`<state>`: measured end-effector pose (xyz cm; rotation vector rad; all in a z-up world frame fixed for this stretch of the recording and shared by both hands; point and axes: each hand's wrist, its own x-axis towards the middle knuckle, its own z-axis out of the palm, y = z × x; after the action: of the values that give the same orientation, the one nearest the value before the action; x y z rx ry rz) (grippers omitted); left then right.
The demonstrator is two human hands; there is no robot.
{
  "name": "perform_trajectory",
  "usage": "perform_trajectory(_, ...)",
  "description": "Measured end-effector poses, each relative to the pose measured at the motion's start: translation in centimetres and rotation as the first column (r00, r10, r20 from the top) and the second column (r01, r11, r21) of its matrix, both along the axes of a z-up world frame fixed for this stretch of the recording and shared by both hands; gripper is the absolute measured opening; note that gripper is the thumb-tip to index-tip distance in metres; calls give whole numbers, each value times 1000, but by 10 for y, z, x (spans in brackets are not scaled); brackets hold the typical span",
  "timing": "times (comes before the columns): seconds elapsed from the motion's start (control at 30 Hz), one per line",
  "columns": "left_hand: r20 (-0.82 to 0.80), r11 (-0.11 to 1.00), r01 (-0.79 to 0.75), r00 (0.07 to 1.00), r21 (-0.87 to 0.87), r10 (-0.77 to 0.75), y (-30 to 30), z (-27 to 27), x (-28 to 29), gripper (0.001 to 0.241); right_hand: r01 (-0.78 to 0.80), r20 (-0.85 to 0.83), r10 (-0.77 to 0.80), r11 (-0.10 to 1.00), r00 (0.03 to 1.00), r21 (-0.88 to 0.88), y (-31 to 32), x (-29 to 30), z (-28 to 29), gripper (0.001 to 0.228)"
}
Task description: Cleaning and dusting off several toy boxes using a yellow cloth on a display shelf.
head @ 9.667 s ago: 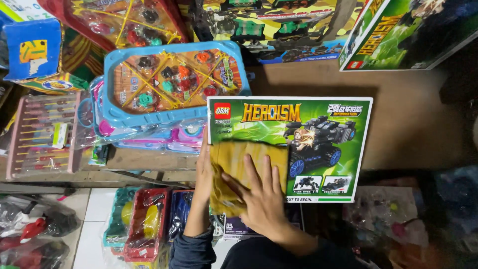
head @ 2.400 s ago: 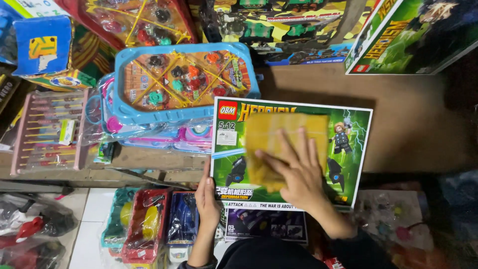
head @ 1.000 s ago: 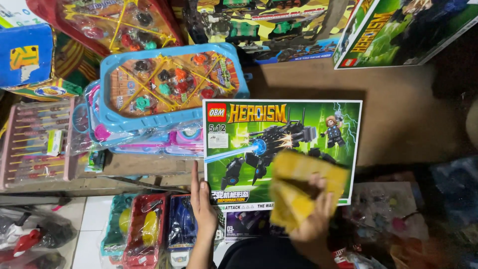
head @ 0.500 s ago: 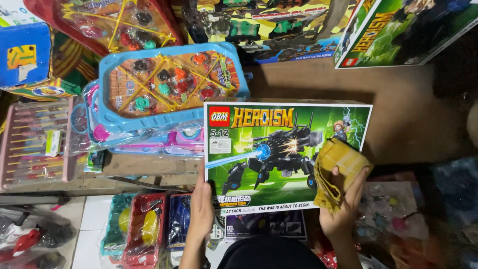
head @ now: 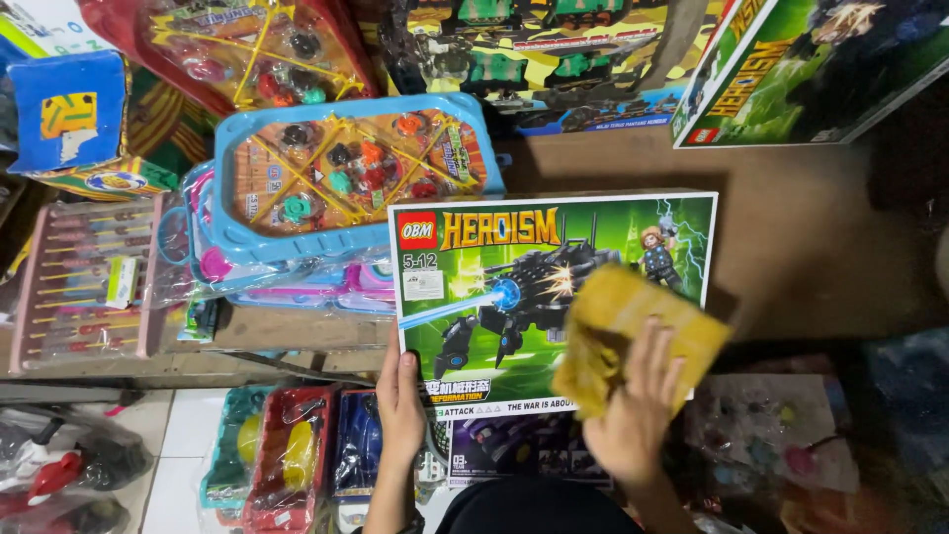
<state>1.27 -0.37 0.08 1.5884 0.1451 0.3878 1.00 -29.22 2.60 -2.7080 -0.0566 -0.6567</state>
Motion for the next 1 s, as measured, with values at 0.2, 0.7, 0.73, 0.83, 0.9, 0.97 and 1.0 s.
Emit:
perform_trajectory(0.2,-2,997,51,999,50,-51,11,-16,11,53,-279,-37,278,960,960,-24,2,27,-3,72)
perform_trajectory(0.7,-12,995,103,995,-7,-103,1,16,5,56,23,108,-25,999,994,26,-6,108,41,58)
perform_trajectory(0.73,-14,995,96,995,-12,-96,1,17,9,56,-136,62,137,991,989,-19,12,103,45,62)
perform_trajectory(0.83,-21,996,84,996,-29,-85,-2,16,5,56,-449,-70,444,890,893,-86,48,82,62,78)
perform_trajectory(0.9,-8,996,79,997,-39,-79,-1,19,6,56,-594,-136,580,797,803,-108,57,90,71,93)
perform_trajectory(0.97,22,994,92,996,-58,-90,-2,23,6,56,-363,-24,362,932,932,-16,57,112,72,83)
perform_trajectory(1.0,15,995,80,997,-64,-79,-4,24,0,56,-373,-32,372,928,928,-18,67,110,76,83)
